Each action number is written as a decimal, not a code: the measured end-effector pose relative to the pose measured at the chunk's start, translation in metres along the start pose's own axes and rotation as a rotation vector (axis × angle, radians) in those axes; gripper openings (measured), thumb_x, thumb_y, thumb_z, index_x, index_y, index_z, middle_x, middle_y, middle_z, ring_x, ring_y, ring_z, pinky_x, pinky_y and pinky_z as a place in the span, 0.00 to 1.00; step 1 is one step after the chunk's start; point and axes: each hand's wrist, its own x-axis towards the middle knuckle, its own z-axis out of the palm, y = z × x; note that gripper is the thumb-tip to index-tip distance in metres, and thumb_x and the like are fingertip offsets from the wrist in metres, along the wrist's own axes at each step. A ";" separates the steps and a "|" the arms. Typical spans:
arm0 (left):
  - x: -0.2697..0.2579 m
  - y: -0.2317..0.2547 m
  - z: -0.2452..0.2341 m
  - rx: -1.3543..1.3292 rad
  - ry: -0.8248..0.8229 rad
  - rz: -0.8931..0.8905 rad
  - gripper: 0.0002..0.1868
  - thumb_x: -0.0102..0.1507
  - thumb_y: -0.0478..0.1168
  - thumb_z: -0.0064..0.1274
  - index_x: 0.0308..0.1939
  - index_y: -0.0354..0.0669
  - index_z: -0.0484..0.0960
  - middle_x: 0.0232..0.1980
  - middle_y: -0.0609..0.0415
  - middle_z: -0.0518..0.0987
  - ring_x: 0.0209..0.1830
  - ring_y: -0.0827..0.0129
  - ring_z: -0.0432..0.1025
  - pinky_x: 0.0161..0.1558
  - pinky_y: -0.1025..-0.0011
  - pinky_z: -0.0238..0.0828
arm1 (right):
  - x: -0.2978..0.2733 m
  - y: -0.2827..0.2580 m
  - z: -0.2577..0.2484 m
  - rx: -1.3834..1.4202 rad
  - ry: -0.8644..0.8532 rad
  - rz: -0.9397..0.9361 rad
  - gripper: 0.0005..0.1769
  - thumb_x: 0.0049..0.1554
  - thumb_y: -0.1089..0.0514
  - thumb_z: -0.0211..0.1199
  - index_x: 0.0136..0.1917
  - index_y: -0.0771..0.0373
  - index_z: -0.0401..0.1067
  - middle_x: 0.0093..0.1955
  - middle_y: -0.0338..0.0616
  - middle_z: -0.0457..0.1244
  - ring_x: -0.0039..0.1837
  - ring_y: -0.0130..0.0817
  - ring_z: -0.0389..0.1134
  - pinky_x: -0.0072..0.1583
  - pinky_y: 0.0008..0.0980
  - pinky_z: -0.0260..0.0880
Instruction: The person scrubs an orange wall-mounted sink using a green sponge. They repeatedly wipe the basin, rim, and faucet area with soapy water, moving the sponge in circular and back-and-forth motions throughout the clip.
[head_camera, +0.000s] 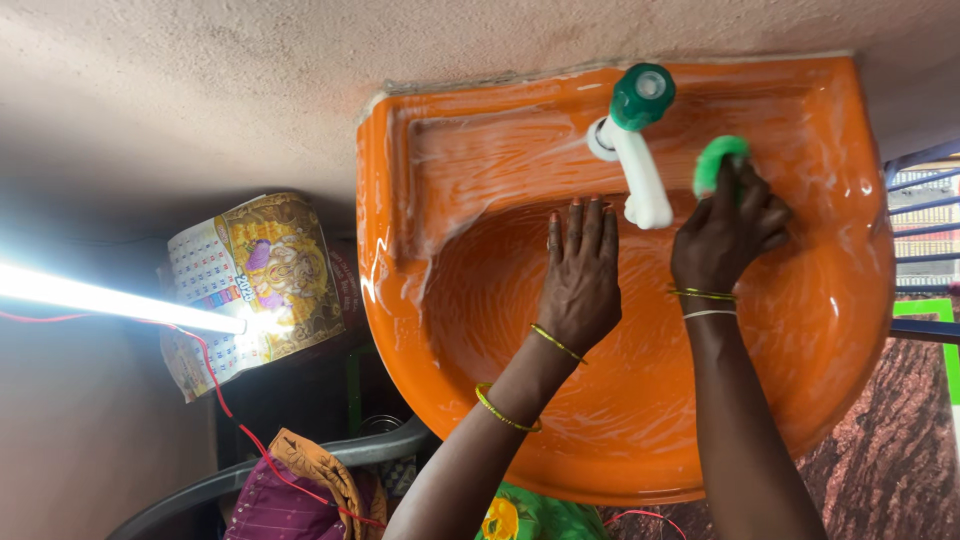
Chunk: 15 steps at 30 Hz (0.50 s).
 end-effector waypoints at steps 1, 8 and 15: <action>0.002 0.005 0.005 0.007 -0.012 0.009 0.37 0.57 0.35 0.45 0.72 0.25 0.62 0.80 0.32 0.54 0.83 0.41 0.43 0.80 0.44 0.32 | -0.002 0.006 0.002 -0.033 0.009 -0.017 0.25 0.66 0.60 0.55 0.75 0.59 0.69 0.76 0.53 0.57 0.72 0.59 0.52 0.67 0.60 0.51; 0.034 0.025 0.033 0.068 -0.063 0.099 0.34 0.59 0.37 0.45 0.70 0.27 0.62 0.76 0.29 0.57 0.81 0.37 0.46 0.79 0.42 0.36 | 0.024 0.035 0.005 -0.008 -0.153 -0.109 0.24 0.63 0.60 0.58 0.72 0.56 0.73 0.72 0.43 0.62 0.67 0.53 0.56 0.64 0.58 0.54; 0.057 0.035 0.041 0.292 -0.308 0.075 0.29 0.66 0.39 0.44 0.69 0.29 0.63 0.77 0.30 0.59 0.80 0.37 0.51 0.81 0.39 0.37 | 0.076 0.035 0.040 0.378 -0.012 -0.252 0.07 0.53 0.55 0.71 0.45 0.57 0.79 0.48 0.45 0.66 0.54 0.50 0.64 0.56 0.52 0.61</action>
